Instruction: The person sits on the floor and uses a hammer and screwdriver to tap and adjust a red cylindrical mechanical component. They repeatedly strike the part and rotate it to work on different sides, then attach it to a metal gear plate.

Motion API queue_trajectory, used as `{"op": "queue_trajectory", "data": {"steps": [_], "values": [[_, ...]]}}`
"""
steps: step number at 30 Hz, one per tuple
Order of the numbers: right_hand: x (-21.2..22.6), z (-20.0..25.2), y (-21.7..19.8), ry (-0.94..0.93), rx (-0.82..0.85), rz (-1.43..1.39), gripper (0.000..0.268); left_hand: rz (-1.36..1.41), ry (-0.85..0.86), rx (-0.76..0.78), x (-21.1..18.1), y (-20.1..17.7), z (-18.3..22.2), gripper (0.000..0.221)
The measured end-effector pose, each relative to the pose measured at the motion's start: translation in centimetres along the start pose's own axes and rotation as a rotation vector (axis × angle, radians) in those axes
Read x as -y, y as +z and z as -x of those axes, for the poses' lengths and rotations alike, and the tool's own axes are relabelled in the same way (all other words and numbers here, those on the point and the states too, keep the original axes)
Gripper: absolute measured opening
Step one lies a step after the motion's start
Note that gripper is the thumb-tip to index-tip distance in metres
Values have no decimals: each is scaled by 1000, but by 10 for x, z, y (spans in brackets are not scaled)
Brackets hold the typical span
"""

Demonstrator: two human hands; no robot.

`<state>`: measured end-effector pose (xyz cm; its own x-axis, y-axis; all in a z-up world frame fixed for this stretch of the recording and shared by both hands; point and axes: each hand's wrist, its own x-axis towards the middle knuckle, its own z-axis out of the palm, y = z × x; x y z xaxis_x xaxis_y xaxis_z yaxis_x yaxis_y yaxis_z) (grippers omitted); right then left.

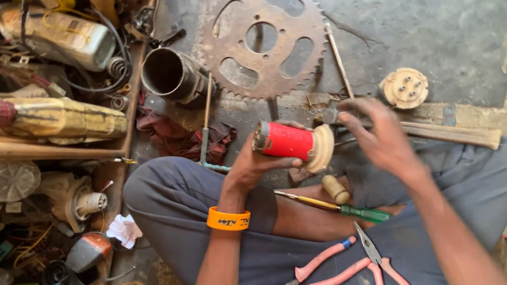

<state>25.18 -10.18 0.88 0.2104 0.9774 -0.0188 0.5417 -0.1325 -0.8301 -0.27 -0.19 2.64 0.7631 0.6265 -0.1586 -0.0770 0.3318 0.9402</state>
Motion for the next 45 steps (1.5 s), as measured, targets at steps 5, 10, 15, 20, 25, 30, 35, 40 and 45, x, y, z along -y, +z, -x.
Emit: {"op": "queue_trajectory", "data": {"steps": [5,10,15,20,25,30,35,40,45], "values": [[21,25,46,456,301,-1245,69,-110,26,104,1,8,-3,65],[13,32,51,391,167,-1291,59,-453,226,89,-2,21,4,97],[20,44,45,268,149,-1296,55,-11,15,216,-23,31,21,97],[26,54,36,61,166,-1212,58,670,-7,182,-38,45,45,77],[38,71,32,-82,165,-949,64,292,-235,-182,-25,70,62,65],[64,93,18,64,248,-1055,59,105,-138,-119,-28,74,76,36],[86,98,8,309,306,-1064,57,-136,-65,-164,-35,88,85,25],[95,113,12,203,190,-880,54,-359,140,-211,-33,99,102,23],[103,137,4,264,185,-866,52,-330,217,-171,-34,102,119,21]]}}
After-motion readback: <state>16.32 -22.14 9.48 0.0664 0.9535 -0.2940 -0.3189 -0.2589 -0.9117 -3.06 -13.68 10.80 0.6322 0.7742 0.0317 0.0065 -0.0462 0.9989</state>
